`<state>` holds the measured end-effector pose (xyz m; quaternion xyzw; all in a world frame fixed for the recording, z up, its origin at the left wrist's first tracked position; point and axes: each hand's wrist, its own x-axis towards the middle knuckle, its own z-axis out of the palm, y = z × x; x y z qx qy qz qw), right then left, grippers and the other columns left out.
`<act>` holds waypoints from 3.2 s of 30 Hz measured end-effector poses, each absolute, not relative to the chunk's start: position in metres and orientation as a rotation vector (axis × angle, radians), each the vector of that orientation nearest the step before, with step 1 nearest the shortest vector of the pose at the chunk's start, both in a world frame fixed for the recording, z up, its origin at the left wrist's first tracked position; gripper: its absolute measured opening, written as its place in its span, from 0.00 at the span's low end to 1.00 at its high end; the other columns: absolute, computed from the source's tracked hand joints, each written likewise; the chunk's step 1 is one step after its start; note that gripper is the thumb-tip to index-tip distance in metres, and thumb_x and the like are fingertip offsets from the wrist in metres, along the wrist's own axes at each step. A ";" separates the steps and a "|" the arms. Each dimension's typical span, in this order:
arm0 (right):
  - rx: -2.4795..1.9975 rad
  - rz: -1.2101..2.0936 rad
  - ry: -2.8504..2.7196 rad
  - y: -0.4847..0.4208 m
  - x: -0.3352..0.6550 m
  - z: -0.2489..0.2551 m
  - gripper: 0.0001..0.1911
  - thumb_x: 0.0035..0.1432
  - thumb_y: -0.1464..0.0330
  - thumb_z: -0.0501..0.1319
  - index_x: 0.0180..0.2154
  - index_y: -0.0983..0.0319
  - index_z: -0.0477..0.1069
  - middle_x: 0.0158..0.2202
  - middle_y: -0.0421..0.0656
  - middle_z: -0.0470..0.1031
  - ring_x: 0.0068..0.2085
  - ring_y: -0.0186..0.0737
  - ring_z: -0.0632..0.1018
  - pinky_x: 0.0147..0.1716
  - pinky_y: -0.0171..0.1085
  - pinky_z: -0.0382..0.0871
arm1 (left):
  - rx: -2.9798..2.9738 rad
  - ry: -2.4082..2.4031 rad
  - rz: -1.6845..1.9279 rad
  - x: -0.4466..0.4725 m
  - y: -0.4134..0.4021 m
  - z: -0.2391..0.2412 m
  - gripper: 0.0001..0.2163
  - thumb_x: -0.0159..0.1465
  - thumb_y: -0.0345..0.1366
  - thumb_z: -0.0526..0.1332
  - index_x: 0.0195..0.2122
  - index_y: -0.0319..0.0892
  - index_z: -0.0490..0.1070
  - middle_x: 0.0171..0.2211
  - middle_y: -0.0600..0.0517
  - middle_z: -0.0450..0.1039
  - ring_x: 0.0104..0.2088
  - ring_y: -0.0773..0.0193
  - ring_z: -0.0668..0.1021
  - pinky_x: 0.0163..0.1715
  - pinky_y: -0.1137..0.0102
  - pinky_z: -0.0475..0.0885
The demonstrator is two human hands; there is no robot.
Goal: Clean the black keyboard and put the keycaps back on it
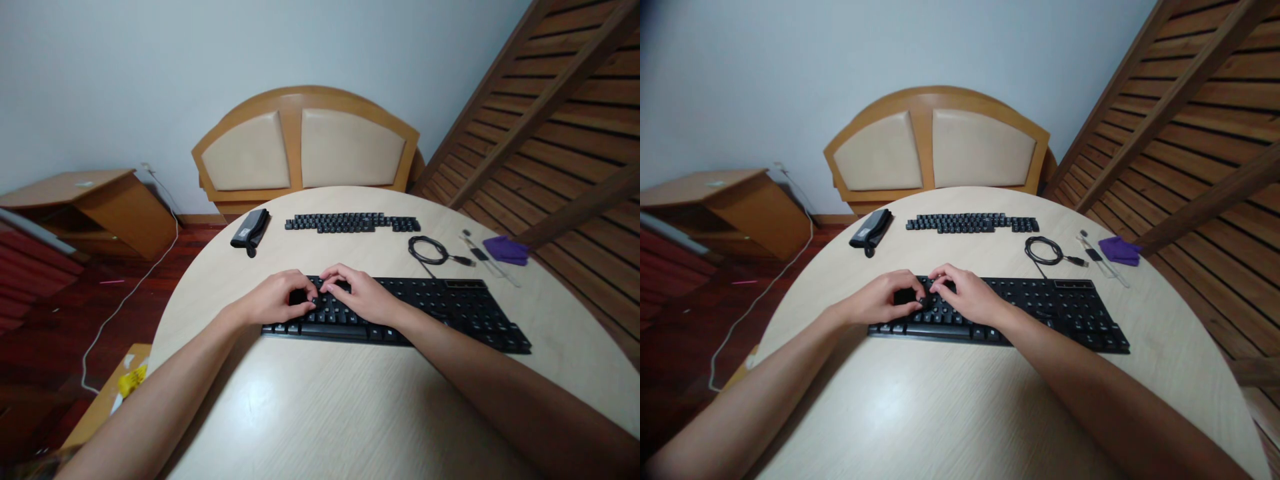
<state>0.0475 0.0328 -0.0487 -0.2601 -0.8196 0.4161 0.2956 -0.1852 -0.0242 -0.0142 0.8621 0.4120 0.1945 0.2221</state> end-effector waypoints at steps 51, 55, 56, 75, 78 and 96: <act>-0.359 0.628 -2.534 0.031 0.050 -0.040 0.04 0.65 0.68 0.65 0.39 0.57 0.80 0.39 0.42 0.81 0.45 0.42 0.78 0.48 0.42 0.67 | 2.313 1.162 0.545 -0.186 -0.021 -0.019 0.06 0.68 0.38 0.64 0.37 0.46 0.80 0.51 0.49 0.76 0.59 0.54 0.70 0.62 0.57 0.62; -0.336 0.619 -2.554 0.031 0.050 -0.038 0.03 0.65 0.69 0.65 0.39 0.57 0.79 0.39 0.42 0.82 0.45 0.42 0.79 0.48 0.42 0.67 | 2.176 1.165 0.574 -0.188 -0.020 -0.025 0.06 0.67 0.39 0.65 0.35 0.45 0.79 0.58 0.47 0.70 0.62 0.53 0.68 0.64 0.57 0.60; -0.338 0.625 -2.556 0.030 0.050 -0.038 0.04 0.65 0.68 0.65 0.39 0.57 0.79 0.39 0.42 0.82 0.44 0.42 0.79 0.48 0.42 0.67 | 2.131 1.146 0.578 -0.188 -0.019 -0.026 0.06 0.67 0.39 0.64 0.35 0.44 0.79 0.58 0.46 0.70 0.61 0.54 0.70 0.64 0.57 0.61; -0.636 0.630 -2.478 0.028 0.049 -0.043 0.14 0.63 0.60 0.66 0.50 0.56 0.75 0.57 0.48 0.74 0.58 0.48 0.74 0.59 0.50 0.66 | 2.009 1.423 0.453 -0.182 -0.023 -0.023 0.27 0.62 0.41 0.65 0.61 0.46 0.62 0.64 0.44 0.67 0.65 0.47 0.68 0.65 0.37 0.23; -0.710 0.622 -2.479 0.028 0.047 -0.044 0.20 0.63 0.59 0.65 0.55 0.56 0.72 0.57 0.48 0.75 0.57 0.49 0.75 0.58 0.51 0.67 | 1.981 1.527 0.394 -0.184 -0.023 -0.025 0.32 0.61 0.46 0.66 0.64 0.44 0.60 0.66 0.40 0.64 0.66 0.43 0.65 0.66 0.37 0.26; -0.828 0.625 -2.484 0.031 0.043 -0.043 0.21 0.60 0.62 0.69 0.53 0.59 0.75 0.53 0.48 0.79 0.54 0.51 0.76 0.56 0.51 0.69 | 2.054 1.649 0.304 -0.185 -0.021 -0.036 0.39 0.59 0.51 0.66 0.67 0.39 0.58 0.70 0.35 0.53 0.72 0.38 0.52 0.68 0.38 0.40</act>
